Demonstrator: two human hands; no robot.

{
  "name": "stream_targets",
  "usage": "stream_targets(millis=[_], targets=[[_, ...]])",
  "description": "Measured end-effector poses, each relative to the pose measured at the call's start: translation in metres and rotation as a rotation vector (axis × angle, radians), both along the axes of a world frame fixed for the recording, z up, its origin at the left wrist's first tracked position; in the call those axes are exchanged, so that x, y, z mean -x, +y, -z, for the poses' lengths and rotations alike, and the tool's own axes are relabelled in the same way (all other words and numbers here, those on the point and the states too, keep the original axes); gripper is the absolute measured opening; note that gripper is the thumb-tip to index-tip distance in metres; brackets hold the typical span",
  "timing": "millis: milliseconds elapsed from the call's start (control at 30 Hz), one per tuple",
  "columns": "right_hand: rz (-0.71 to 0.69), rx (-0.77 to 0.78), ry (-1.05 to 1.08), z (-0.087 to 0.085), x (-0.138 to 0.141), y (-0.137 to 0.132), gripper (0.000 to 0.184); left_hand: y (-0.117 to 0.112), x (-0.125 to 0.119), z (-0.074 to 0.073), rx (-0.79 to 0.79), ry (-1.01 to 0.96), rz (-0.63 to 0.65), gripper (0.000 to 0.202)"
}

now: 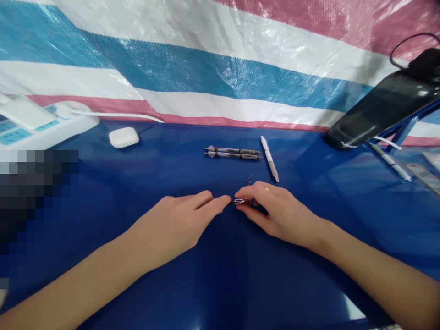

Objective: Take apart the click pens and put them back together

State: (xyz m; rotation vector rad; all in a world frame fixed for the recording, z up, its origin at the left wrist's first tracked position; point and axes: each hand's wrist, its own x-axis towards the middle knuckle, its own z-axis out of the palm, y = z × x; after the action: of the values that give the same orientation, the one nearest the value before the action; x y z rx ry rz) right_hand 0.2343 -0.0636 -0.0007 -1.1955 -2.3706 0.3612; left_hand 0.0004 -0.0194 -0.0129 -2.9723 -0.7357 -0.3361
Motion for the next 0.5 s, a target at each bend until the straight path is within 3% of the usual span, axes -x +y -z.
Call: stream_targets(millis=[267,500], targets=[[-0.023,0.0,-0.037,0.0003,-0.0006,0.002,0.022,0.0014,0.0012,-0.0007,0.007,0.002,0.032,0.045],[-0.036,0.002,-0.082,-0.0017,0.0006,0.0021,0.014,0.0012,0.001,0.0001,0.017,0.017,0.023,0.046]])
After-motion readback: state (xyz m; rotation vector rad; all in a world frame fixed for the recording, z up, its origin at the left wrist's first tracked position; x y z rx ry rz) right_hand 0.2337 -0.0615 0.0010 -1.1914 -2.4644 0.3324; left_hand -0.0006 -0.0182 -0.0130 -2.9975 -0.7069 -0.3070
